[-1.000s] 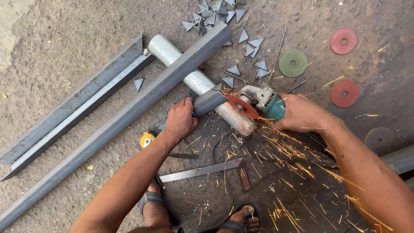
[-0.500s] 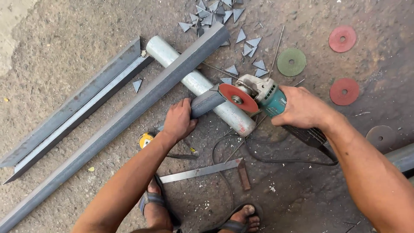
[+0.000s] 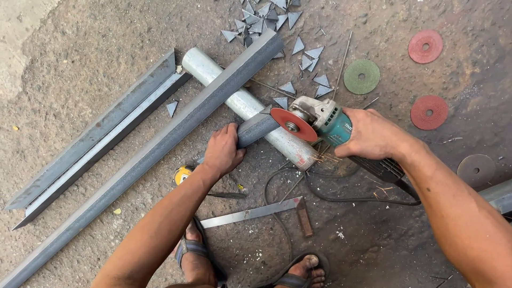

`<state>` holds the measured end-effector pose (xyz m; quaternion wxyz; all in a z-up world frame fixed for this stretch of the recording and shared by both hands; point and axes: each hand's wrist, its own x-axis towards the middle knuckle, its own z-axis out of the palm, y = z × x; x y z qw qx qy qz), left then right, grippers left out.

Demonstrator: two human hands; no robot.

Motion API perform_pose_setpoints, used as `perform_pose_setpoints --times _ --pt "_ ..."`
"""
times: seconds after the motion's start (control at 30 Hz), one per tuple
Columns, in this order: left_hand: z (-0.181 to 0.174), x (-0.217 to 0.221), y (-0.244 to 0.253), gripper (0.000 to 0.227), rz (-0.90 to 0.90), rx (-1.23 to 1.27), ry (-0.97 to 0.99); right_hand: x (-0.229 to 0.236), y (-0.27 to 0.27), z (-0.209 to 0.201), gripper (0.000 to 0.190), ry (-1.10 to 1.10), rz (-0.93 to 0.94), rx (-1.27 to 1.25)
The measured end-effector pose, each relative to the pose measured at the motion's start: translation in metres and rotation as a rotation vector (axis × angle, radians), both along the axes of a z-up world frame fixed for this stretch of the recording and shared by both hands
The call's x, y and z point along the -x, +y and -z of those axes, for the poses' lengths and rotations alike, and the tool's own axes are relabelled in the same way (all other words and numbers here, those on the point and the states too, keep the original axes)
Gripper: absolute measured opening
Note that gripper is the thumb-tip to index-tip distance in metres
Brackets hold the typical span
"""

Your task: Measuring, marking, and cutting metal strips using an angle grinder.

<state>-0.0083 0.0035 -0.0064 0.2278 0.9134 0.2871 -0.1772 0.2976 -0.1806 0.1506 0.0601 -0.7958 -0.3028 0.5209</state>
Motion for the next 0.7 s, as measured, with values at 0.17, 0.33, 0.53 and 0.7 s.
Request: perform_pose_setpoints --times 0.17,0.33,0.53,0.7 --pt "-0.009 -0.003 0.001 0.064 -0.003 0.007 -0.009 -0.003 -0.001 0.01 0.071 0.004 0.0 0.014" --pt "-0.01 -0.004 0.001 0.063 -0.009 0.02 -0.014 -0.003 -0.002 0.021 0.068 0.026 0.025 -0.002" --pt "-0.015 -0.006 0.0 0.062 -0.015 0.014 -0.026 -0.002 -0.002 0.019 0.069 0.026 0.022 0.026" --pt "-0.01 -0.004 0.0 0.062 -0.009 0.004 -0.029 -0.003 -0.001 0.022 0.068 0.026 0.019 0.044"
